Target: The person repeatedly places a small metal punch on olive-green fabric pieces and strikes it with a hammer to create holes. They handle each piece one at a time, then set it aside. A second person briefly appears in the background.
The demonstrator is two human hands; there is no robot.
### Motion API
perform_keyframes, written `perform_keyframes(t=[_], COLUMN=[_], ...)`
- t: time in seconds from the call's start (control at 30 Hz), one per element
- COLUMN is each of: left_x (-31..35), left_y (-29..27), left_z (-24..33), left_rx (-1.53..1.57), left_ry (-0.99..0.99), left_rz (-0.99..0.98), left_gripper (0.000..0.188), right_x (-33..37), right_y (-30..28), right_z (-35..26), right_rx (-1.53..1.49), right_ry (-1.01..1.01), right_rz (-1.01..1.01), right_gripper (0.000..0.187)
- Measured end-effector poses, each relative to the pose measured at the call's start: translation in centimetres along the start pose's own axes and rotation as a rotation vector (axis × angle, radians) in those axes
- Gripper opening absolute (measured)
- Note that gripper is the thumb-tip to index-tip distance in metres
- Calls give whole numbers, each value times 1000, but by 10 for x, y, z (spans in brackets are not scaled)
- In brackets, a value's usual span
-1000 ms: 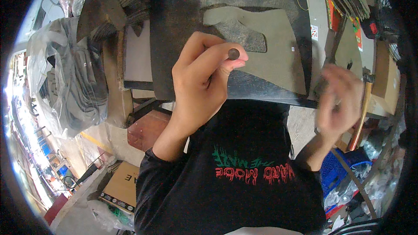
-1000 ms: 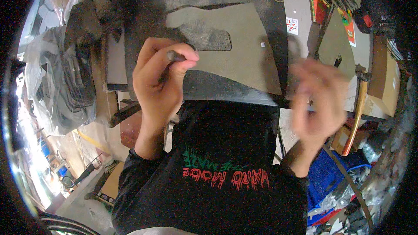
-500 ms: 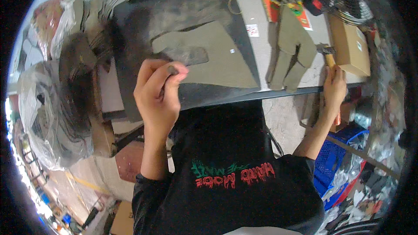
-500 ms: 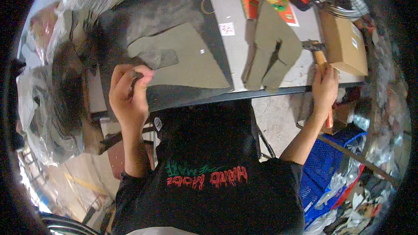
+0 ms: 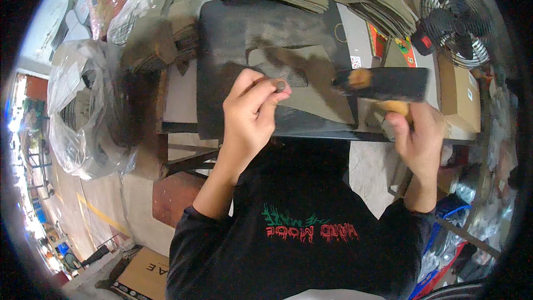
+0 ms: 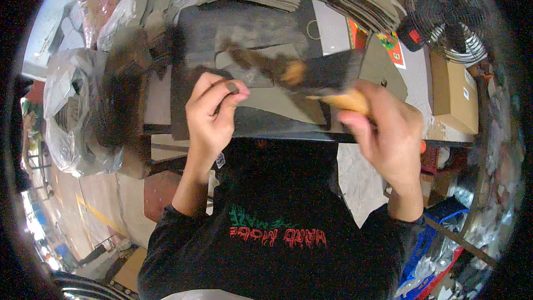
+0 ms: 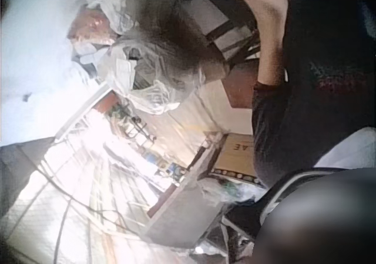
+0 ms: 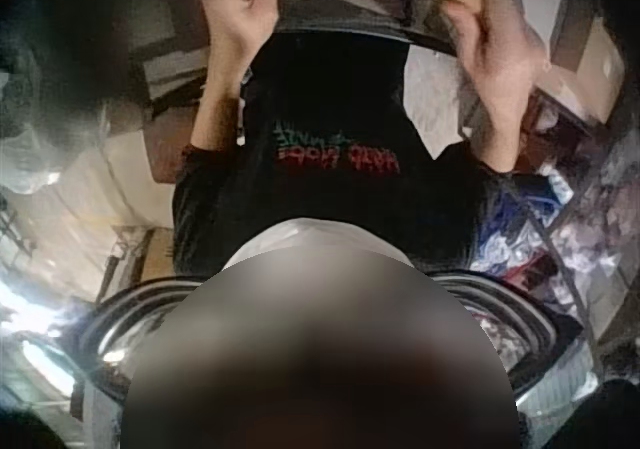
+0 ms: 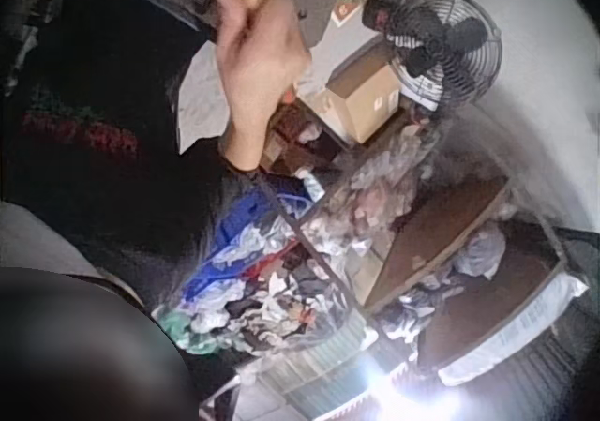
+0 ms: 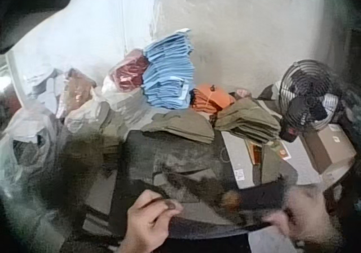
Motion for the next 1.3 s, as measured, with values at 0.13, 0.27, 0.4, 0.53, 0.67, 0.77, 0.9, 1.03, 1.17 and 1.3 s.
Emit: perform_keyframes(t=[0.13, 0.27, 0.4, 0.53, 0.67, 0.77, 0.9, 1.03, 1.17, 1.3], left_x=[0, 1, 1, 1, 2, 1, 1, 2, 3, 0], left_y=[-2, -1, 2, 1, 0, 1, 0, 1, -4, -8], left_z=[0, 1, -1, 3, 4, 3, 3, 4, 0, -17], left_rx=[-69, -33, -3, 40, 26, 33, -31, -66, -69, 164], left_ry=[16, 2, -58, 2, 42, 17, 0, -16, -18, -130], left_rz=[-3, -14, -18, -12, -18, -29, -48, -63, -63, -58], left_gripper=[15, 16, 16, 17, 18, 17, 9, 8, 5, 21], right_x=[-34, -55, -70, -67, -53, -52, -38, -5, 49, 94], right_y=[26, 35, -9, -20, 38, 20, 2, -3, 2, -15], right_z=[-44, -62, -49, -49, -65, -49, -5, 29, 86, 136], right_rx=[-156, -121, -278, -343, -24, -27, -394, -374, -328, 74], right_ry=[-128, -221, -33, -15, -284, -150, 276, 356, 577, 613], right_rz=[-82, -92, 114, 207, -200, -29, 224, 304, 251, 349], right_gripper=[42, 41, 39, 38, 41, 35, 28, 32, 31, 31])
Point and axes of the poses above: each hand's wrist, its own x-axis away from the middle knuckle, its own y-axis out of the palm, z = x × y, the point moved 7 cm from there along -x, towards the middle knuckle, and after that the axes turned 11 degrees about z, right-handed, at the moved point
